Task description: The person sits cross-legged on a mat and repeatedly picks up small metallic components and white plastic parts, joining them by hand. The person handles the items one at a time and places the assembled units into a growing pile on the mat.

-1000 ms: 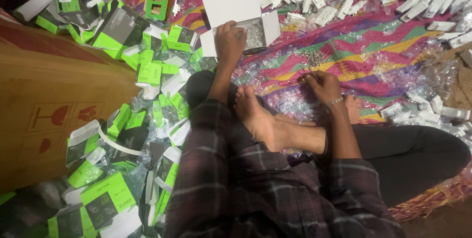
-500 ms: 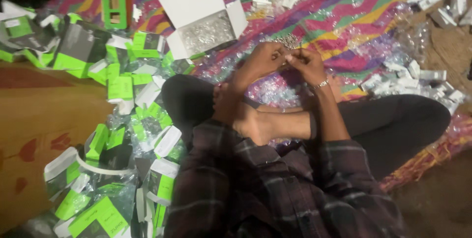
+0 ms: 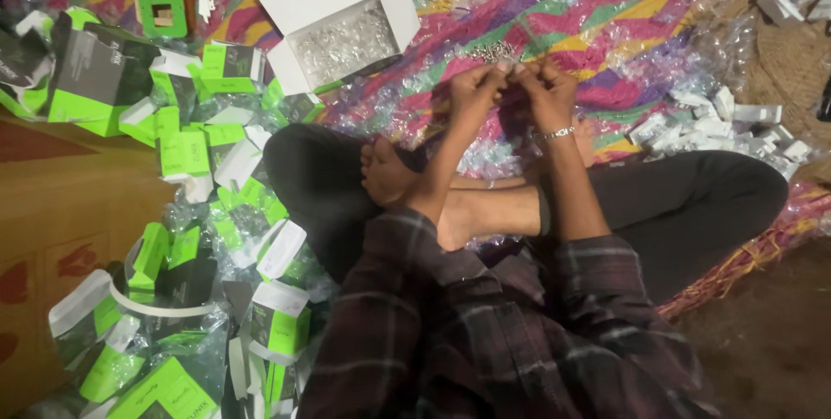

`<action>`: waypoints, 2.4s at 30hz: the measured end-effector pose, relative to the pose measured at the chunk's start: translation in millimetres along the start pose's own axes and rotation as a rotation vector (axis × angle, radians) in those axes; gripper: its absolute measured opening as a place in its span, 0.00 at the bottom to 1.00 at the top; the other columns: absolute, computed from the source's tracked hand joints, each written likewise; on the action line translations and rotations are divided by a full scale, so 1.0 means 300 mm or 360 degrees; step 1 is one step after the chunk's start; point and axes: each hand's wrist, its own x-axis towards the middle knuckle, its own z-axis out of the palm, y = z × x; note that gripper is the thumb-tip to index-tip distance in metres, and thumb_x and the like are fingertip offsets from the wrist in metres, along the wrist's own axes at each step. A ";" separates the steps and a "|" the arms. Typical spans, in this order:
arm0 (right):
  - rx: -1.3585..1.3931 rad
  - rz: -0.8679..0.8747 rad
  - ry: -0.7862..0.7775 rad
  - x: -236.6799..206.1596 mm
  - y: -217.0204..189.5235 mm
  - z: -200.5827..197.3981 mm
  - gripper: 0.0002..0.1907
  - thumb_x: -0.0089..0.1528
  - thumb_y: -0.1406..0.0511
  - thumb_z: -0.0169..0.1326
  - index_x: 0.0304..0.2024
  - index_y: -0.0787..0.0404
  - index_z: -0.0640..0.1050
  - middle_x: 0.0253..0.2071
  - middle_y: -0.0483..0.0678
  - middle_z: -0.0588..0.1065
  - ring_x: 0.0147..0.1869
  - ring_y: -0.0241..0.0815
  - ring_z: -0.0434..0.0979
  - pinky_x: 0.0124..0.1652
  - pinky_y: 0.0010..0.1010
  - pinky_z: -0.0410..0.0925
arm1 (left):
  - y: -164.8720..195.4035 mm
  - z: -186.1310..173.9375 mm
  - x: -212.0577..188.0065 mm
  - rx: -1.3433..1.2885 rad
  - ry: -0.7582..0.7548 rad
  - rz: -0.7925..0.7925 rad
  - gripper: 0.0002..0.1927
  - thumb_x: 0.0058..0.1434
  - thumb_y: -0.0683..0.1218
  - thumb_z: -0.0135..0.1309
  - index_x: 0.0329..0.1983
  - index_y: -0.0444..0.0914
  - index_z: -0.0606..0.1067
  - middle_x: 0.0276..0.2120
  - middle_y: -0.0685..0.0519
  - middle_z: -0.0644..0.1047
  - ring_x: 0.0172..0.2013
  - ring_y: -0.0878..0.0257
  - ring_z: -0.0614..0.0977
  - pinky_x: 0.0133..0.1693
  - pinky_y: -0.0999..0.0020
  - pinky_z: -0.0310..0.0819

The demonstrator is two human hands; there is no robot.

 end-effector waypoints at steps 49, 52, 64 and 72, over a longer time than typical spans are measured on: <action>-0.0203 -0.0441 -0.0490 0.029 -0.020 -0.013 0.06 0.69 0.67 0.61 0.44 0.65 0.82 0.41 0.43 0.77 0.44 0.33 0.75 0.46 0.26 0.71 | -0.030 0.043 0.003 -0.0753 -0.0080 -0.0269 0.11 0.64 0.34 0.55 0.49 0.32 0.75 0.39 0.52 0.81 0.37 0.66 0.80 0.38 0.72 0.74; -0.0305 -0.0607 -0.0443 0.030 -0.022 -0.013 0.07 0.67 0.68 0.62 0.45 0.67 0.83 0.42 0.44 0.75 0.47 0.34 0.73 0.48 0.27 0.68 | -0.030 0.039 -0.005 -0.0801 -0.0112 -0.0408 0.06 0.67 0.38 0.56 0.46 0.33 0.78 0.36 0.54 0.80 0.33 0.69 0.77 0.34 0.74 0.71; 0.0475 0.0078 0.0236 0.067 -0.032 -0.035 0.04 0.60 0.72 0.48 0.31 0.60 0.74 0.26 0.47 0.74 0.27 0.40 0.75 0.30 0.33 0.72 | -0.004 0.034 -0.049 0.0830 -0.0729 0.0256 0.10 0.66 0.47 0.57 0.41 0.35 0.80 0.28 0.51 0.81 0.31 0.65 0.80 0.36 0.67 0.74; 0.0523 0.0135 0.0361 0.067 -0.042 -0.094 0.17 0.74 0.56 0.50 0.32 0.56 0.73 0.25 0.43 0.72 0.24 0.34 0.68 0.25 0.25 0.63 | -0.001 0.020 0.040 0.0511 0.0076 0.0299 0.11 0.63 0.45 0.64 0.44 0.33 0.82 0.28 0.52 0.80 0.28 0.68 0.78 0.32 0.71 0.72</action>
